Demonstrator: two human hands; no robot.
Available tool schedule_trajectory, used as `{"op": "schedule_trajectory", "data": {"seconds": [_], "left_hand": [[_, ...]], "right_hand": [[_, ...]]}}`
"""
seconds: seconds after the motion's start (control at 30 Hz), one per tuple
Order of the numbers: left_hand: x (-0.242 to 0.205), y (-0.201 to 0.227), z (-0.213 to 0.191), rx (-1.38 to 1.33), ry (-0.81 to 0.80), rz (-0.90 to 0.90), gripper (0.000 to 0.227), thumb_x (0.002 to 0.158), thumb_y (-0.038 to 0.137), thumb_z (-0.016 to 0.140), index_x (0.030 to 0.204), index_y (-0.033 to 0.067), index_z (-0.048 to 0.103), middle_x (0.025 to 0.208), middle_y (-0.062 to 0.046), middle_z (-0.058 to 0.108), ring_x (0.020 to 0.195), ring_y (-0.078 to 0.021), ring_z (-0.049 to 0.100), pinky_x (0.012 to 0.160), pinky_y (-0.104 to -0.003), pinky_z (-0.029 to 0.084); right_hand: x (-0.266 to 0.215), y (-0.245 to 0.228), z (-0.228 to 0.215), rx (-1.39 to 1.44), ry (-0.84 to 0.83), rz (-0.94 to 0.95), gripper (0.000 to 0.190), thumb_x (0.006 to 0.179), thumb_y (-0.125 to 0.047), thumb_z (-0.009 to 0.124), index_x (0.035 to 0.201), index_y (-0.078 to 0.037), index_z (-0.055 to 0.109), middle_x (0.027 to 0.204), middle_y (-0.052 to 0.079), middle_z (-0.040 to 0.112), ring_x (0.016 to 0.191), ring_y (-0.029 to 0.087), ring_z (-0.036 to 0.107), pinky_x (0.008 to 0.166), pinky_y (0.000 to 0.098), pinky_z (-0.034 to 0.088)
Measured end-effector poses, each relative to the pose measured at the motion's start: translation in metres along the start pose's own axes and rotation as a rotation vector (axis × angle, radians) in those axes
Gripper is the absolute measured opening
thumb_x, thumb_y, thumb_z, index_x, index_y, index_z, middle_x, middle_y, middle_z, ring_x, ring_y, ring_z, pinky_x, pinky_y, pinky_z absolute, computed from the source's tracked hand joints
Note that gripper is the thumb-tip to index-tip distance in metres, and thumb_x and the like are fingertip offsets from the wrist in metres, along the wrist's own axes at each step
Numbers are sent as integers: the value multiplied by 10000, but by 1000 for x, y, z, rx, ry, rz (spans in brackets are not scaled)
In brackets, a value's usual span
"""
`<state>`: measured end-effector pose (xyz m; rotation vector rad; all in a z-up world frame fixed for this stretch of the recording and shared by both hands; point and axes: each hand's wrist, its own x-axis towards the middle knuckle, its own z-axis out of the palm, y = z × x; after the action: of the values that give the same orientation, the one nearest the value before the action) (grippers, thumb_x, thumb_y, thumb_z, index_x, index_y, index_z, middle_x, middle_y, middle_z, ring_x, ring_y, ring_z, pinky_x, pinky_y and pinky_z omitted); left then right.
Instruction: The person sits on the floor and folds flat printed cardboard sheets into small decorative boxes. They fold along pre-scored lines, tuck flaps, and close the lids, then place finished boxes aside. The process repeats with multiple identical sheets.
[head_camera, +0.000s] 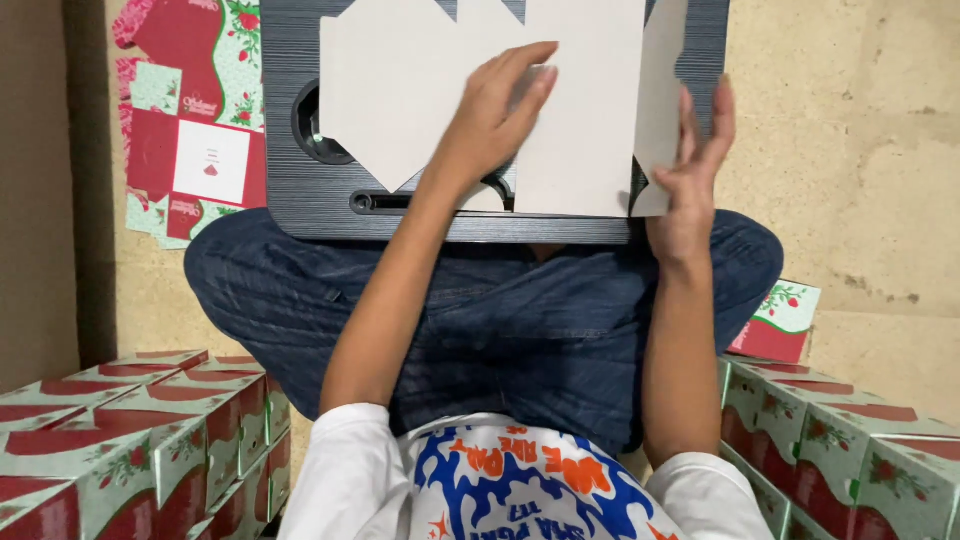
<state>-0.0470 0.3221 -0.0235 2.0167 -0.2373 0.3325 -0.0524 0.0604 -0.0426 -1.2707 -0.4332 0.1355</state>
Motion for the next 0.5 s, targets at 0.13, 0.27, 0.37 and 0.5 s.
{"op": "schedule_trajectory", "data": {"seconds": [0.13, 0.27, 0.37, 0.5], "left_hand": [[-30, -11, -26, 498, -3, -19, 389, 1090, 406, 521, 1370, 157, 627, 1379, -54, 661, 1306, -242, 576, 1119, -522, 273], [-48, -23, -27, 689, -83, 0, 399, 1098, 366, 590, 1400, 107, 605, 1545, -145, 458, 1456, -378, 389, 1140, -627, 248], [-47, -17, -12, 712, -79, -2, 414, 1105, 386, 555, 1424, 124, 598, 1562, -141, 453, 1466, -359, 378, 1166, -617, 235], [-42, -8, 18, 754, -42, 46, 404, 1087, 390, 600, 1407, 143, 606, 1538, -106, 495, 1454, -313, 414, 1166, -590, 283]], "right_hand": [[14, -15, -7, 550, 509, 266, 978, 774, 31, 569, 1671, -260, 309, 1680, 203, 500, 1361, 394, 607, 1079, 486, 582], [15, -6, -25, 773, 555, 347, 653, 875, -228, 542, 1528, -238, 559, 1525, 158, 632, 1292, 428, 631, 836, 553, 555], [17, -7, -23, 951, 476, 286, 582, 970, -355, 549, 1506, -128, 554, 1485, 145, 635, 1379, 402, 602, 1076, 554, 498], [23, -17, -1, 699, 454, 314, 203, 956, -299, 585, 962, -139, 709, 988, 19, 723, 1025, 222, 677, 976, 336, 530]]}}
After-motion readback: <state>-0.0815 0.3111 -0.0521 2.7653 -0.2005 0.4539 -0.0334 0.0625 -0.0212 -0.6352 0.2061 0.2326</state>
